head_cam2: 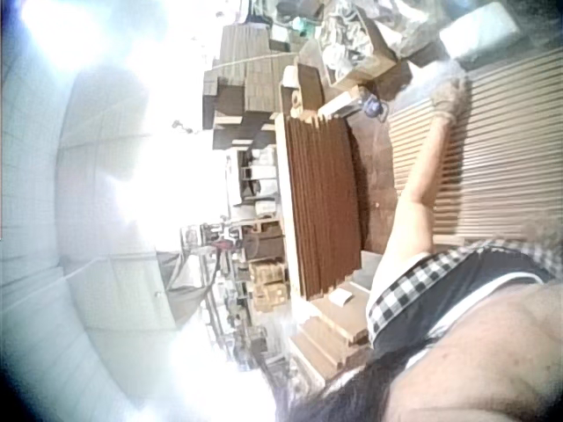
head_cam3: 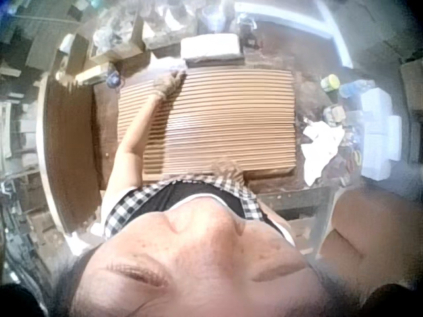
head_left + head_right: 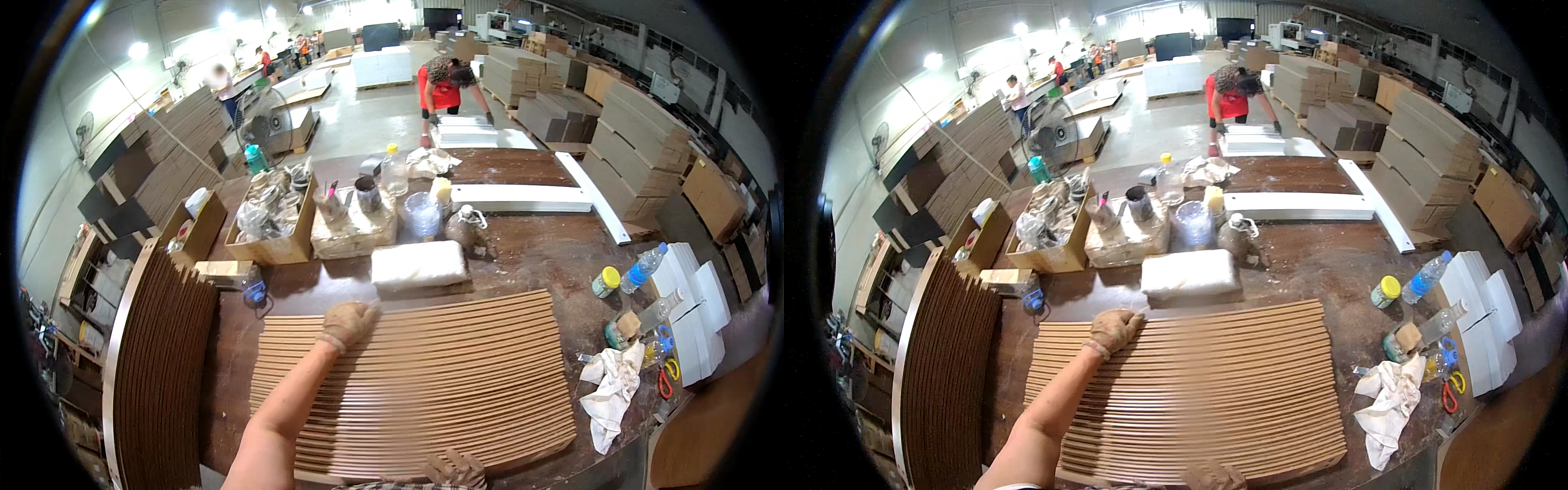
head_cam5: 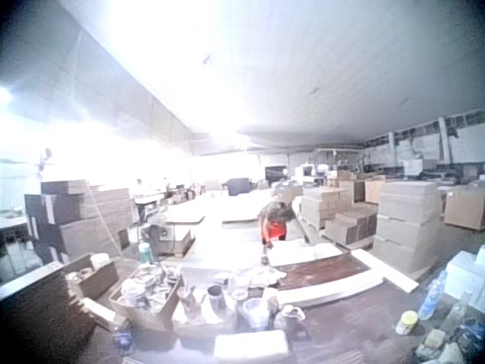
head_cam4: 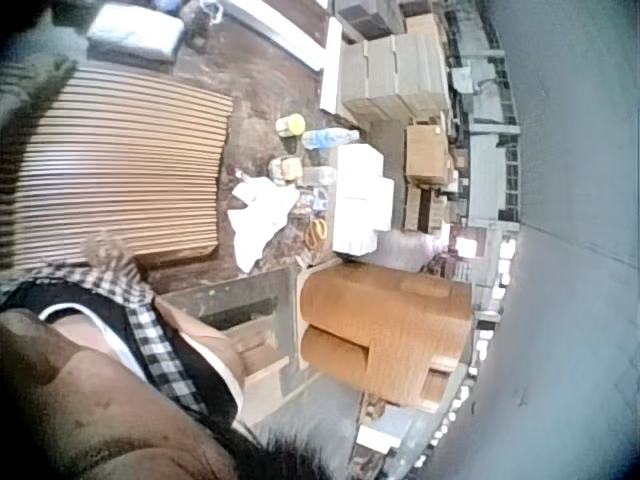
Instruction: The person wipes the surface of a wooden slatted panel with a white cloth and then moves it to a stack of similar panels on the table.
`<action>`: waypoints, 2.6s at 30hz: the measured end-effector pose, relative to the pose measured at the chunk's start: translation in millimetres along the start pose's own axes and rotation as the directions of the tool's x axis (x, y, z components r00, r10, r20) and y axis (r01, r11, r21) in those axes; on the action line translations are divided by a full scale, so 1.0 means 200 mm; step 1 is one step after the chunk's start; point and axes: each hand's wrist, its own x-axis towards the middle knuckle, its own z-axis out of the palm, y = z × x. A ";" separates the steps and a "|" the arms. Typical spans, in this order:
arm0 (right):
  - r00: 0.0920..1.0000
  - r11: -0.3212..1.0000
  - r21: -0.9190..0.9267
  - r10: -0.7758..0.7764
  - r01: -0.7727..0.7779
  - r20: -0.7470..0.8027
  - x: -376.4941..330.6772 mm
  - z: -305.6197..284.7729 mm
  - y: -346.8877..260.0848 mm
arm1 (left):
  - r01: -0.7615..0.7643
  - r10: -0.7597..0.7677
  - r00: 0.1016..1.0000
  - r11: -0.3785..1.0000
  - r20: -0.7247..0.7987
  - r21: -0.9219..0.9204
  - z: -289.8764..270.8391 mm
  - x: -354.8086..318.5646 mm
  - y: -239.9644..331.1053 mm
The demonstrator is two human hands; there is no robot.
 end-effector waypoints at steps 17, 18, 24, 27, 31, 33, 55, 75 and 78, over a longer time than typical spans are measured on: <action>0.971 0.944 0.325 -0.128 0.057 0.202 0.18 -0.27 0.12 | 0.150 -0.147 0.946 0.989 0.288 0.009 -0.11 -0.29 0.17; 0.968 0.936 0.350 -0.119 0.035 0.221 0.18 -0.30 0.13 | 0.155 -0.149 0.945 0.988 0.291 0.001 -0.11 -0.26 0.17; 0.865 0.636 0.596 0.276 -0.491 0.419 0.13 -0.59 0.26 | 0.255 -0.201 0.900 0.963 0.386 -0.091 -0.11 -0.27 0.16; 0.448 0.207 0.398 0.390 -0.894 0.805 0.00 -0.69 0.26 | 0.244 -0.166 0.860 0.964 0.483 -0.104 -0.21 -0.22 0.17; -0.065 -0.074 -0.052 0.195 -0.996 0.979 0.17 -0.54 0.18 | -0.027 0.004 0.771 0.999 0.637 0.027 -0.28 -0.12 0.19; -0.138 -0.162 -0.108 0.184 -0.981 0.973 0.20 -0.44 0.14 | -0.080 0.011 0.755 0.994 0.656 0.075 -0.16 -0.08 0.14; -0.011 -0.250 0.083 0.355 -0.965 0.935 -0.37 -0.05 0.01 | 0.156 -0.107 0.836 0.987 0.537 -0.046 -0.14 -0.27 0.15; 0.346 -0.027 0.351 0.112 -0.936 0.931 -0.16 -0.43 0.13 | 0.226 -0.221 0.849 0.973 0.481 0.048 -0.29 -0.39 0.34; 0.129 -0.079 0.122 -0.092 -0.989 0.987 0.03 -0.53 0.18 | 0.243 -0.225 0.867 0.970 0.445 0.016 -0.24 -0.43 0.29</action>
